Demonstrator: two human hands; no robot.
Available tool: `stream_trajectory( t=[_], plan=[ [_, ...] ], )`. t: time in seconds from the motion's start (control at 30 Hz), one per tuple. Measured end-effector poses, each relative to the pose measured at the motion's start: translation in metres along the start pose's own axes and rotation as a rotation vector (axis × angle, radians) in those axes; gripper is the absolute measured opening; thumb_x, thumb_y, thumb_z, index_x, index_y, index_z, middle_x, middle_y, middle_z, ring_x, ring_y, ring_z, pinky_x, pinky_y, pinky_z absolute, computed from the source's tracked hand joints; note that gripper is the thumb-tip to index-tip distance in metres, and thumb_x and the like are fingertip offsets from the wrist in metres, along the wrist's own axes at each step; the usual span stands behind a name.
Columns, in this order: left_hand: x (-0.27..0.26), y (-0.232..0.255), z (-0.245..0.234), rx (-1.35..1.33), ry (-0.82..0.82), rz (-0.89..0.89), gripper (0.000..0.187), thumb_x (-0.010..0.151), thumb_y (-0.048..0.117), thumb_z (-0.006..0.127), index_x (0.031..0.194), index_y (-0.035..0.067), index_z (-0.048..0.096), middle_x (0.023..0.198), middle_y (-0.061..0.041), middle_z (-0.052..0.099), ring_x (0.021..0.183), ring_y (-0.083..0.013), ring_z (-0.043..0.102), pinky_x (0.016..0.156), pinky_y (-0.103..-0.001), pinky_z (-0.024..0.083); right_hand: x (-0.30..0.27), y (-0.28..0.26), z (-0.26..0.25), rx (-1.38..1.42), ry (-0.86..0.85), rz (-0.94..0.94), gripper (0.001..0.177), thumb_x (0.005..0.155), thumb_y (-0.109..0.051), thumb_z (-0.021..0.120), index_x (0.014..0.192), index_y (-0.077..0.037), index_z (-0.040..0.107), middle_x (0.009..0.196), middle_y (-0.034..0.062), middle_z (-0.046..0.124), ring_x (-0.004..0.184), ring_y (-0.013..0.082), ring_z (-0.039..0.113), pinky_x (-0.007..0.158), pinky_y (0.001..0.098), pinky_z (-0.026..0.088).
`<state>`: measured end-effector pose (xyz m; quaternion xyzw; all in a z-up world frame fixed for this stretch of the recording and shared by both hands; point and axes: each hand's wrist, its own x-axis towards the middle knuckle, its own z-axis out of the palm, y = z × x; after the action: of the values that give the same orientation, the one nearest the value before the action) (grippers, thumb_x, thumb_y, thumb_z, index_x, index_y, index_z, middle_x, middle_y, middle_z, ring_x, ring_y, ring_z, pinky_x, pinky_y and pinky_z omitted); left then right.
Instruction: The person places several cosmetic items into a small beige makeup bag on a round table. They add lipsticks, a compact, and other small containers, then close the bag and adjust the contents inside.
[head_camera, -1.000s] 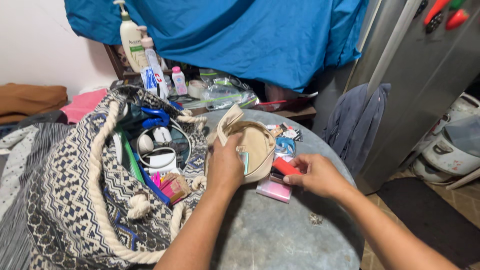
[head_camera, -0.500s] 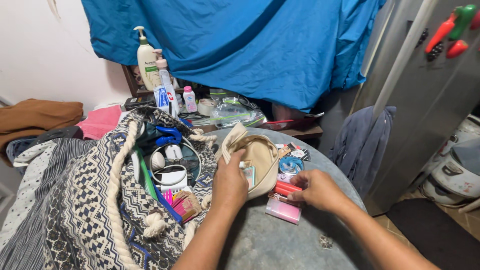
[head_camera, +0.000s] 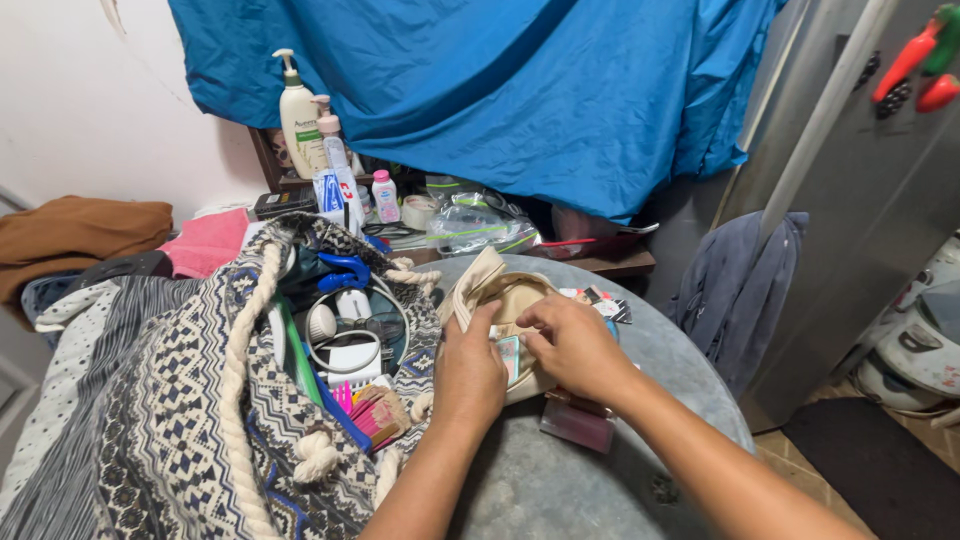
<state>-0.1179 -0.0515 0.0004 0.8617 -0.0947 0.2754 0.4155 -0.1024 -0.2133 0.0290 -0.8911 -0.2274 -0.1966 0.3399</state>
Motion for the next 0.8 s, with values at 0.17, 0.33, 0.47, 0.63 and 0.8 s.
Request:
stream_trajectory(
  t=[0.17, 0.33, 0.47, 0.63, 0.8],
  plan=[
    [0.001, -0.01, 0.005, -0.039, -0.031, -0.057, 0.05, 0.086, -0.002, 0.057, 0.132, 0.016, 0.062, 0.125, -0.028, 0.057, 0.112, -0.0475, 0.06, 0.096, -0.05, 0.048, 0.01, 0.025, 0.019, -0.077, -0.173, 0.196, 0.036, 0.075, -0.02, 0.081, 0.107, -0.004, 0.077, 0.095, 0.0144, 0.076, 0.086, 0.0257, 0.075, 0.081, 0.0369, 0.058],
    [0.005, -0.016, 0.006, -0.103, -0.036, -0.078, 0.051, 0.086, -0.003, 0.052, 0.132, 0.017, 0.063, 0.116, -0.03, 0.06, 0.108, -0.048, 0.062, 0.095, -0.05, 0.049, 0.016, 0.043, 0.02, -0.089, -0.234, 0.312, 0.056, 0.064, -0.023, 0.089, 0.116, -0.006, 0.074, 0.101, 0.0152, 0.077, 0.093, 0.0261, 0.076, 0.085, 0.0363, 0.058],
    [0.014, -0.018, 0.001, -0.091, -0.07, -0.131, 0.053, 0.083, -0.001, 0.054, 0.13, 0.019, 0.068, 0.109, -0.03, 0.065, 0.103, -0.0457, 0.065, 0.092, -0.048, 0.051, 0.03, 0.04, 0.024, -0.152, -0.337, 0.263, 0.076, 0.057, -0.025, 0.095, 0.126, -0.008, 0.068, 0.11, 0.0178, 0.075, 0.103, 0.0297, 0.073, 0.091, 0.0384, 0.056],
    [0.027, -0.018, -0.006, -0.155, -0.24, -0.405, 0.05, 0.081, 0.009, 0.061, 0.127, 0.022, 0.07, 0.108, -0.023, 0.074, 0.097, -0.0336, 0.075, 0.091, -0.039, 0.056, 0.037, 0.028, 0.034, -0.216, -0.519, 0.199, 0.085, 0.058, -0.029, 0.094, 0.136, -0.016, 0.063, 0.118, 0.0187, 0.071, 0.109, 0.0344, 0.068, 0.095, 0.0412, 0.052],
    [0.037, -0.02, -0.006, -0.145, -0.215, -0.36, 0.038, 0.086, 0.014, 0.062, 0.122, 0.017, 0.074, 0.118, -0.019, 0.073, 0.111, -0.0303, 0.071, 0.096, -0.035, 0.053, 0.038, 0.015, 0.048, -0.233, -0.608, 0.188, 0.073, 0.066, -0.029, 0.091, 0.131, -0.01, 0.064, 0.117, 0.0196, 0.072, 0.111, 0.035, 0.068, 0.097, 0.0405, 0.052]
  ],
)
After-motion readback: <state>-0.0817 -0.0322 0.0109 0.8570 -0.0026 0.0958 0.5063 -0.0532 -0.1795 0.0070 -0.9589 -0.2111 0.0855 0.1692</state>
